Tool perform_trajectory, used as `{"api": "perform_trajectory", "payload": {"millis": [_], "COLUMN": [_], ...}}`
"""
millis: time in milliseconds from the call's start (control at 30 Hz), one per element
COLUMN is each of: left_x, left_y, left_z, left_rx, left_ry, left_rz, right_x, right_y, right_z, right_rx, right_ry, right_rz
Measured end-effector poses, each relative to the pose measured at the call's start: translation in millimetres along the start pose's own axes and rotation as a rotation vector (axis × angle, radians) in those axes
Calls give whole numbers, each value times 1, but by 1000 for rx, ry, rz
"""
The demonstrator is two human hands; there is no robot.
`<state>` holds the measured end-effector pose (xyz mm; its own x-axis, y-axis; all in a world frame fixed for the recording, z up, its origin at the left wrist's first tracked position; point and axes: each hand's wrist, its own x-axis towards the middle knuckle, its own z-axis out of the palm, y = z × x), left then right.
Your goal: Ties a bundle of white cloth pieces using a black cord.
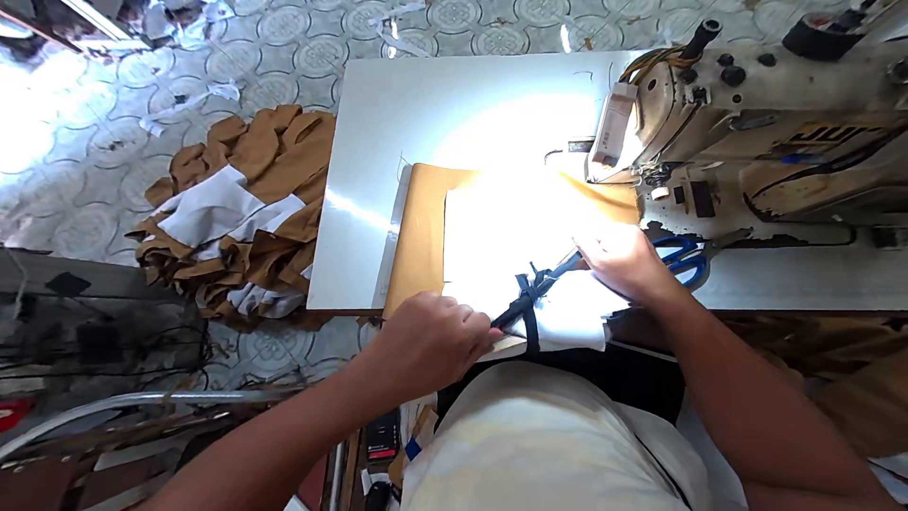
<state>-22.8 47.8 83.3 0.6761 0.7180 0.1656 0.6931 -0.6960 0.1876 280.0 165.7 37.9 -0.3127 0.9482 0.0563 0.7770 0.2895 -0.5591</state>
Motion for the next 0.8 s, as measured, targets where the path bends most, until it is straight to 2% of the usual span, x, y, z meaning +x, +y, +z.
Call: {"api": "perform_trajectory", "payload": {"millis": [233,333,433,500,533,600,667,700,800], "left_x": [-3,-6,-28,-49,-58,-67,-63,-58,-39], "left_y": [6,8,16,25,32,49,62,68,83], "left_z": [14,15,12,22,31,54,78,89,100], "left_rx": [40,55,-81,-226,-313,-594,-1065,-1263,-1627], "left_ry": [25,81,251,344,340,225,103,104,251], "left_rz": [-9,-109,-276,-395,-473,-665,-787,-803,-876], "right_x": [8,12,10,6,4,0,-7,-13,-42], "right_y": [2,6,10,14,15,12,2,-6,-37], "right_z": [13,19,23,24,24,22,20,17,12], "right_rx": [-113,-80,-42,10,41,122,186,210,238], "right_ry": [70,60,64,64,73,91,90,78,12], "right_rz": [25,48,75,107,120,153,175,180,161]}}
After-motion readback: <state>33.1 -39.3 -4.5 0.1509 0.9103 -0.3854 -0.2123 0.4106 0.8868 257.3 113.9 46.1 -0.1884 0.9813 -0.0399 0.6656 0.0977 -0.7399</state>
